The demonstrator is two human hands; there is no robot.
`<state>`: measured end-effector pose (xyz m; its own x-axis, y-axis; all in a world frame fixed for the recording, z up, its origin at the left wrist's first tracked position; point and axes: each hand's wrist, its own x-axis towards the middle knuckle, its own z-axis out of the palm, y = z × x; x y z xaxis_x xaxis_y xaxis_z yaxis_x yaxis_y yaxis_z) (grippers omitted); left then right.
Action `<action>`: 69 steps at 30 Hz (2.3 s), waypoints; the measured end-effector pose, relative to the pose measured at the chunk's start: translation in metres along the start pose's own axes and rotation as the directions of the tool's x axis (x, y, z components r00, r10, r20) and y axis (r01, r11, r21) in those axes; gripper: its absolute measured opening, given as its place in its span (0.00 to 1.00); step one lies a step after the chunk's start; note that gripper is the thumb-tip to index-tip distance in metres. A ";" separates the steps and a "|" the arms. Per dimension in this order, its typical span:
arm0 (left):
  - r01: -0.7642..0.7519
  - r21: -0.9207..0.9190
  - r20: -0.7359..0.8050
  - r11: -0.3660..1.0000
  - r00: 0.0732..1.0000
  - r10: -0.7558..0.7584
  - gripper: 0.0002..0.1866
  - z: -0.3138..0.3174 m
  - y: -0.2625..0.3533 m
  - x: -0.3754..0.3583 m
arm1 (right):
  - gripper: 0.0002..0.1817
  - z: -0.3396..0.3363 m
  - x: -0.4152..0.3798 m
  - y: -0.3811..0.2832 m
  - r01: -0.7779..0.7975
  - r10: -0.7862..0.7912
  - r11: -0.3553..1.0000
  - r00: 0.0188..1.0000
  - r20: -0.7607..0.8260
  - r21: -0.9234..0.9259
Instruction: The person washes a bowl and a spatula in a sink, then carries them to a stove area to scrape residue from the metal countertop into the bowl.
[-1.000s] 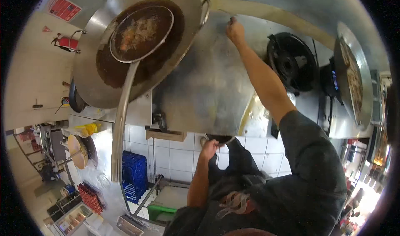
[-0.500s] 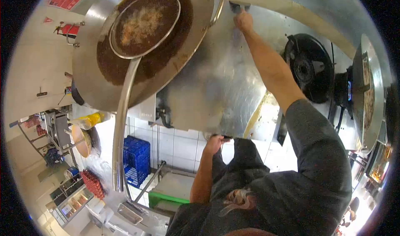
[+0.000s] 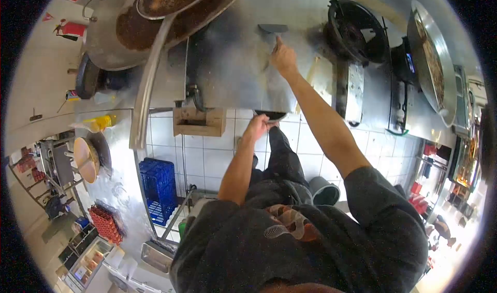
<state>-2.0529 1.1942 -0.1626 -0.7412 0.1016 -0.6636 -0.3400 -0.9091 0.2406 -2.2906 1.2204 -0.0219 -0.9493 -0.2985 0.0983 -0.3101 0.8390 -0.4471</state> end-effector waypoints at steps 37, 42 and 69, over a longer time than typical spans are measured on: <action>-0.017 0.086 0.167 0.996 0.986 0.002 0.20 -0.049 -0.010 -0.079 | 0.22 -0.068 -0.363 -0.053 -0.296 0.236 0.909 0.946 0.224 0.293; 0.002 0.116 0.124 0.993 0.992 -0.016 0.21 -0.057 -0.003 -0.082 | 0.20 -0.115 -0.331 -0.057 -0.378 0.249 0.776 0.919 0.306 0.505; -0.035 0.332 -0.083 0.943 0.994 0.066 0.21 -0.044 0.013 -0.067 | 0.18 0.104 0.361 -0.027 0.007 0.019 0.966 0.995 -0.096 0.260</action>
<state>-1.9822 1.1583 -0.1465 -0.7114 0.0081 -0.7027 -0.4869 -0.7266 0.4846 -2.6202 1.0430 -0.0665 -0.9556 -0.2373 0.1749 -0.2925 0.6896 -0.6625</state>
